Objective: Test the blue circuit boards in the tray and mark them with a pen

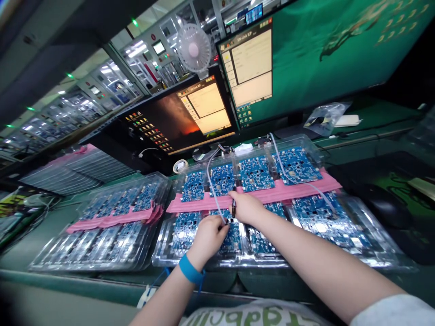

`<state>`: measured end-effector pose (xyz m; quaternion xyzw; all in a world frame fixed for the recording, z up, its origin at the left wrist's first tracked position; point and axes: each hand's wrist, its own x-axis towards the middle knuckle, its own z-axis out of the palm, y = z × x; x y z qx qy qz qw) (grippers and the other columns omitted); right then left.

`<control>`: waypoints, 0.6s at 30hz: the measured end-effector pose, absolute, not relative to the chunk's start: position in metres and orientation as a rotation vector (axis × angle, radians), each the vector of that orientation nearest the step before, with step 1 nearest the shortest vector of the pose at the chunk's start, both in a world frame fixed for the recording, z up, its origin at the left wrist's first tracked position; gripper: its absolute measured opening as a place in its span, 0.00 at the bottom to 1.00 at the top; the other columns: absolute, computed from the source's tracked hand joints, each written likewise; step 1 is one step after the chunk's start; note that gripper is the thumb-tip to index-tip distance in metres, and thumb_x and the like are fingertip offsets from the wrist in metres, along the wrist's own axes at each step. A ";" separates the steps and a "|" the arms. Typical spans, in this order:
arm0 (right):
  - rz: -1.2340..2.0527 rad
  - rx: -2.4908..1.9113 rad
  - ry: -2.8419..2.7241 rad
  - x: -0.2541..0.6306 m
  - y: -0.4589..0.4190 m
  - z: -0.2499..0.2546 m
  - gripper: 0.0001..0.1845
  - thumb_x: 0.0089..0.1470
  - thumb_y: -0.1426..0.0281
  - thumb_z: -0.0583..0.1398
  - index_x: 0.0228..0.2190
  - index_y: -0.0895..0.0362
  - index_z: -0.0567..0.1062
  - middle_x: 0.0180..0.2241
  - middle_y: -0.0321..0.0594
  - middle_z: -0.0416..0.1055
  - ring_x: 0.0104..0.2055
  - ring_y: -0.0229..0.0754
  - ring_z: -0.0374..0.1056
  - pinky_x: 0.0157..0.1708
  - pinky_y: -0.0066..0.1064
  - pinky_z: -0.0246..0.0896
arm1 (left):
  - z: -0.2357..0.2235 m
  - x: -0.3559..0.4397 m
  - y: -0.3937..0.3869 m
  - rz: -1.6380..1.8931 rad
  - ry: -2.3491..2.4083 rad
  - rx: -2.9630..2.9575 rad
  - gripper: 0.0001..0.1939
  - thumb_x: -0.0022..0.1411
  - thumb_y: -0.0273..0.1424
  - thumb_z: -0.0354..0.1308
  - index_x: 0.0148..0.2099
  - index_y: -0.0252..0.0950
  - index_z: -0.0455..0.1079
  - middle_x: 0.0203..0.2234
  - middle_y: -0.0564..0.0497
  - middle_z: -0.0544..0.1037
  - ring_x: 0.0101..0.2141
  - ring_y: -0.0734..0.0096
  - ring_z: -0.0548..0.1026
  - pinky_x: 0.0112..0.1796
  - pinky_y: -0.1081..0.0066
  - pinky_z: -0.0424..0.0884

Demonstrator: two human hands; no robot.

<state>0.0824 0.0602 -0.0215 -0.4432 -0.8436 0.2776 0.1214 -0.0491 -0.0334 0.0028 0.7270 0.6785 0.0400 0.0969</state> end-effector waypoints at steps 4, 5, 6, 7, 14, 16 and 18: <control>0.806 -1.295 -2.447 0.082 0.060 -0.021 0.23 0.49 0.68 0.55 0.49 0.55 0.62 0.41 0.43 0.67 0.40 0.49 0.65 0.36 0.32 0.60 | 0.002 -0.047 -0.033 0.035 2.026 2.164 0.07 0.52 0.30 0.54 0.24 0.35 0.67 0.25 0.50 0.72 0.31 0.67 0.68 0.35 0.69 0.60; 0.803 -1.291 -2.446 0.082 0.060 -0.020 0.23 0.50 0.68 0.55 0.49 0.56 0.63 0.40 0.43 0.67 0.40 0.49 0.65 0.36 0.33 0.60 | 0.001 -0.047 -0.033 0.024 2.033 2.164 0.06 0.52 0.30 0.54 0.25 0.35 0.67 0.25 0.50 0.72 0.31 0.67 0.68 0.35 0.69 0.60; 0.800 -1.288 -2.445 0.082 0.060 -0.019 0.23 0.49 0.68 0.55 0.49 0.56 0.63 0.40 0.43 0.67 0.39 0.49 0.65 0.35 0.33 0.60 | 0.001 -0.046 -0.033 0.017 2.039 2.163 0.06 0.53 0.30 0.53 0.25 0.35 0.68 0.26 0.50 0.72 0.31 0.67 0.68 0.35 0.69 0.60; 0.797 -1.282 -2.445 0.082 0.060 -0.017 0.23 0.49 0.68 0.55 0.49 0.56 0.63 0.40 0.43 0.67 0.38 0.49 0.66 0.34 0.33 0.60 | 0.002 -0.046 -0.034 0.014 2.044 2.162 0.06 0.53 0.30 0.53 0.25 0.35 0.68 0.26 0.49 0.72 0.31 0.67 0.68 0.35 0.69 0.60; 0.721 -1.171 -2.364 0.125 0.048 0.017 0.23 0.53 0.65 0.52 0.51 0.55 0.60 0.42 0.40 0.65 0.43 0.43 0.62 0.40 0.31 0.59 | 0.002 -0.046 -0.040 0.070 2.059 2.157 0.08 0.55 0.30 0.51 0.26 0.35 0.67 0.25 0.50 0.71 0.31 0.68 0.68 0.34 0.69 0.61; 0.647 -1.108 -2.257 0.160 0.044 0.026 0.22 0.54 0.64 0.51 0.50 0.55 0.61 0.45 0.41 0.63 0.46 0.43 0.60 0.44 0.33 0.56 | 0.003 -0.046 -0.043 0.104 2.054 2.153 0.09 0.56 0.31 0.50 0.26 0.35 0.66 0.26 0.50 0.71 0.31 0.67 0.68 0.35 0.69 0.61; 0.559 -1.139 -2.097 0.205 0.041 0.028 0.22 0.53 0.62 0.51 0.49 0.53 0.62 0.46 0.39 0.62 0.47 0.42 0.59 0.46 0.32 0.54 | 0.006 -0.047 -0.047 0.155 2.056 2.151 0.08 0.56 0.34 0.51 0.28 0.35 0.66 0.26 0.49 0.70 0.32 0.66 0.67 0.35 0.68 0.61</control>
